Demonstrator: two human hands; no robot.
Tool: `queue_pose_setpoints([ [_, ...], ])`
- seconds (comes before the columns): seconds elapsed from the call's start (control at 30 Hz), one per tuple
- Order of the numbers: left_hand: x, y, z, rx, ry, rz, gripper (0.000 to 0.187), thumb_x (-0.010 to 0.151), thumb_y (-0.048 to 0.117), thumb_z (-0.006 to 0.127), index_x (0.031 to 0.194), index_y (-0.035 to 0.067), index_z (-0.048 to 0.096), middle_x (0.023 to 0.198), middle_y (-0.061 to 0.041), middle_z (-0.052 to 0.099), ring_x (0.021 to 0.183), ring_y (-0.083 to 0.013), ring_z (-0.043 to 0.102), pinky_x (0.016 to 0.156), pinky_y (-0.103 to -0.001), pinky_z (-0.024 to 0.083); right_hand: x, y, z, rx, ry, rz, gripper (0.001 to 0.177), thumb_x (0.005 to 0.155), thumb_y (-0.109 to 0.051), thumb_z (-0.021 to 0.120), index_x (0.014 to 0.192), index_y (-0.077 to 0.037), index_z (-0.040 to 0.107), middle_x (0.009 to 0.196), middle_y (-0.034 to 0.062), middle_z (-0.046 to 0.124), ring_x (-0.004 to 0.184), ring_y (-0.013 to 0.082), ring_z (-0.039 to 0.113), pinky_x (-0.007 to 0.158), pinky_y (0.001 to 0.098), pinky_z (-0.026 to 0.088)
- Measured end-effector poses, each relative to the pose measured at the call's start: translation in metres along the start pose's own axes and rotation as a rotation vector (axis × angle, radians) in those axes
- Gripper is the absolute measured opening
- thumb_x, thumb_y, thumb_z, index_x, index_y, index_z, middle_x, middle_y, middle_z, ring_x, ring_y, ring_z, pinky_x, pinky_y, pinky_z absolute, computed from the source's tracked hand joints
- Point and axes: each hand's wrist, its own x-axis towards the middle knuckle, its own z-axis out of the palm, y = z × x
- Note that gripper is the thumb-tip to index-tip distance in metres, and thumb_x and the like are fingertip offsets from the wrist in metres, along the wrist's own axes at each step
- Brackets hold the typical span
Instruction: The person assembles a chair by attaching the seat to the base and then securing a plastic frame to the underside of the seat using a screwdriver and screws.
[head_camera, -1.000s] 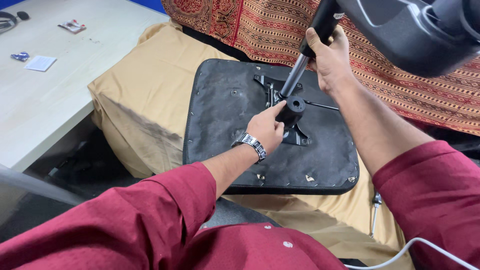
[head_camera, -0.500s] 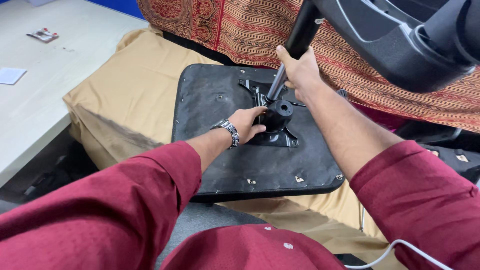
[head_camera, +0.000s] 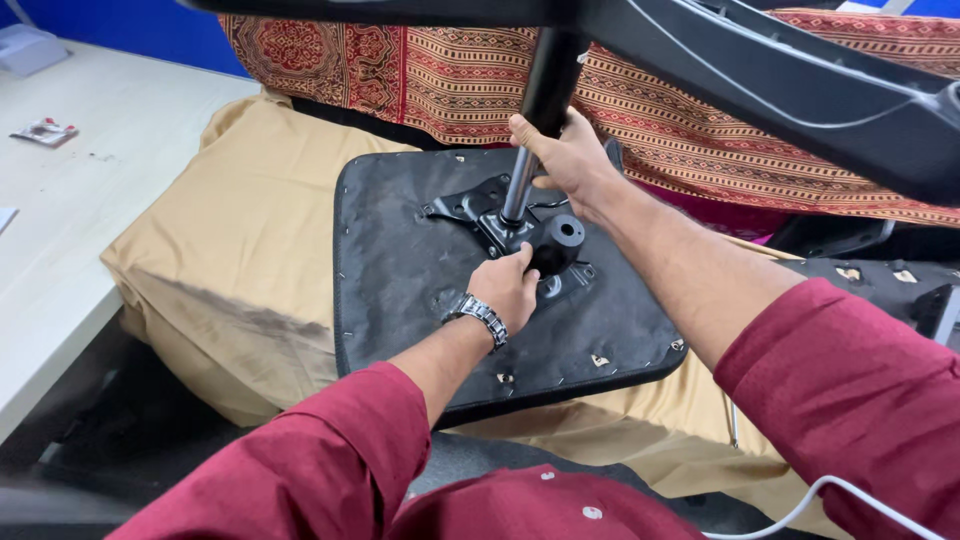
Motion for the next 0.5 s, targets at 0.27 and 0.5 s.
queue_pose_setpoints([
  [0.27, 0.002, -0.009, 0.006, -0.108, -0.097, 0.144, 0.059, 0.091, 0.018, 0.066, 0.145, 0.0, 0.048, 0.099, -0.023, 0.072, 0.094, -0.0402, 0.069, 0.083, -0.048, 0.054, -0.001, 0.001, -0.016, 0.076, -0.117, 0.021, 0.045, 0.09, -0.043, 0.072, 0.123, -0.017, 0.055, 0.117, 0.0011, 0.069, 0.111, 0.0181, 0.065, 0.089, 0.0476, 0.053],
  [0.5, 0.012, -0.072, -0.037, 0.087, 0.152, -0.064, 0.03, 0.088, 0.014, 0.069, 0.117, 0.019, 0.073, 0.118, -0.012, 0.067, 0.11, -0.0337, 0.065, 0.096, -0.044, 0.053, 0.007, 0.04, -0.009, -0.175, -0.053, -0.085, 0.056, 0.085, -0.029, 0.082, 0.128, -0.01, 0.052, 0.119, 0.0113, 0.068, 0.113, 0.0234, 0.067, 0.097, 0.0422, 0.056],
])
